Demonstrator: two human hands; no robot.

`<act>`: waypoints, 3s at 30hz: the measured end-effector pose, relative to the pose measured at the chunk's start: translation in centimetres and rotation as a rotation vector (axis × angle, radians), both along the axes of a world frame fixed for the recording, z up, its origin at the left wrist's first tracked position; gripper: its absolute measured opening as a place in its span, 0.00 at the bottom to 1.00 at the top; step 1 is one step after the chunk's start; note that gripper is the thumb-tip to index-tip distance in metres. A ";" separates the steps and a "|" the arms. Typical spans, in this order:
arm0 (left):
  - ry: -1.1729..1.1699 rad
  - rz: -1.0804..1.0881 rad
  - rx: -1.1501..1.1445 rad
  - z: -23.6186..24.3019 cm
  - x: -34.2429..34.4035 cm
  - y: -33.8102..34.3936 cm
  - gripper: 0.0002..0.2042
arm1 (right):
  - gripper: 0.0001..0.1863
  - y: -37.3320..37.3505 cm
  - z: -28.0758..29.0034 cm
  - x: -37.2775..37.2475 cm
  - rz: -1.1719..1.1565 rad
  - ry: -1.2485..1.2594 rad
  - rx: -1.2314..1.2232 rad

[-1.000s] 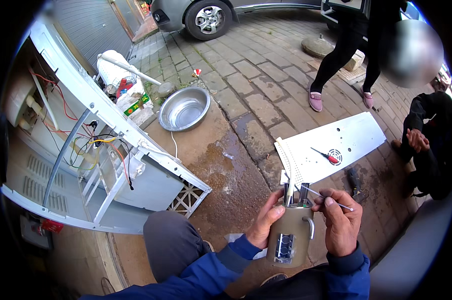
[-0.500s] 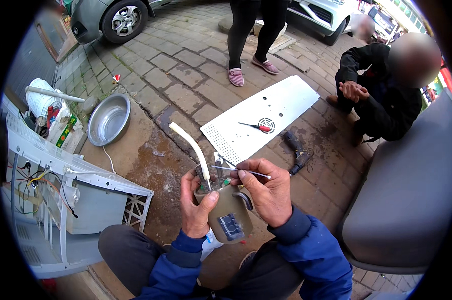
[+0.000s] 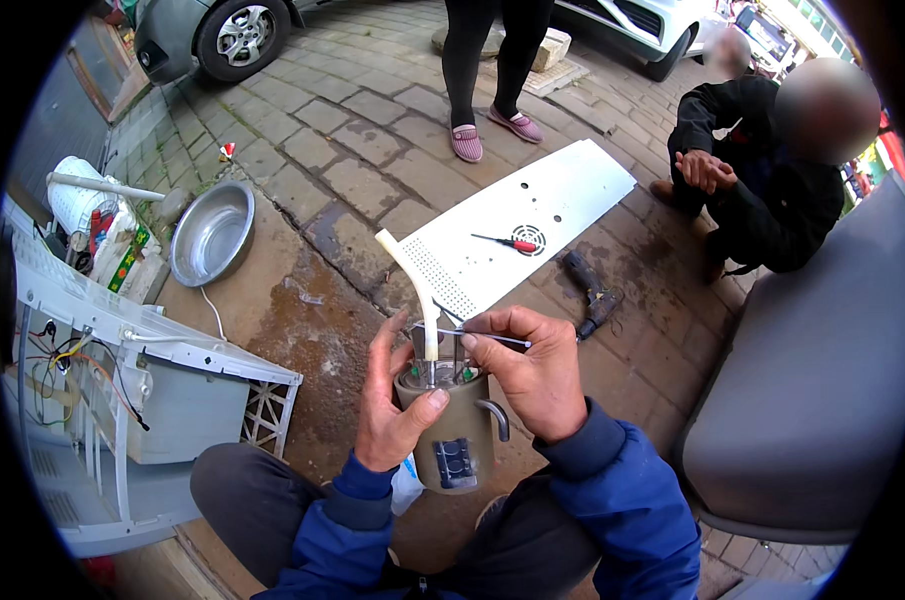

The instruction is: The person compares two cylindrical heating elements, then retrieves a new element from a drawer inside a cluttered workshop. They return outside to install the new element into a disassembled appliance, connecting wires and securing the unit.

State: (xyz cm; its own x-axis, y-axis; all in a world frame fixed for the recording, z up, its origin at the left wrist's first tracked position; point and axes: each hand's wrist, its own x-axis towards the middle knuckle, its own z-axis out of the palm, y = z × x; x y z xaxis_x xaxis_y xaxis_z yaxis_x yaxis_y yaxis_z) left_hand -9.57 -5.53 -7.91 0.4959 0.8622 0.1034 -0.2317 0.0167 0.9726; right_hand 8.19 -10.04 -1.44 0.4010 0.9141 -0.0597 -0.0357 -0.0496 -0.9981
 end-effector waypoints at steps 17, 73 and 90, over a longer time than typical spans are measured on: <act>-0.020 -0.084 -0.033 -0.2 0.0 0.3 0.50 | 0.05 -0.2 -0.3 1.1 0.107 0.250 -0.172; -0.181 -0.110 -0.250 0.6 1.1 -1.8 0.41 | 0.13 -1.9 -0.7 2.5 0.295 -0.444 0.043; 0.062 -0.104 -0.077 -0.2 0.5 -1.1 0.37 | 0.10 -1.6 -1.1 2.4 0.227 -0.192 0.009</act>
State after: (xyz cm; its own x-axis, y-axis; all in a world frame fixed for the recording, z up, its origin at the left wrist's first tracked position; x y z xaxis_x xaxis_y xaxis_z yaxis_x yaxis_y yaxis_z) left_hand -9.10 -6.66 -8.15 0.5860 0.8103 0.0047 -0.1641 0.1130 0.9800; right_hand 10.64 -11.67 -2.56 0.1895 0.9819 0.0057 0.1651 -0.0261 -0.9859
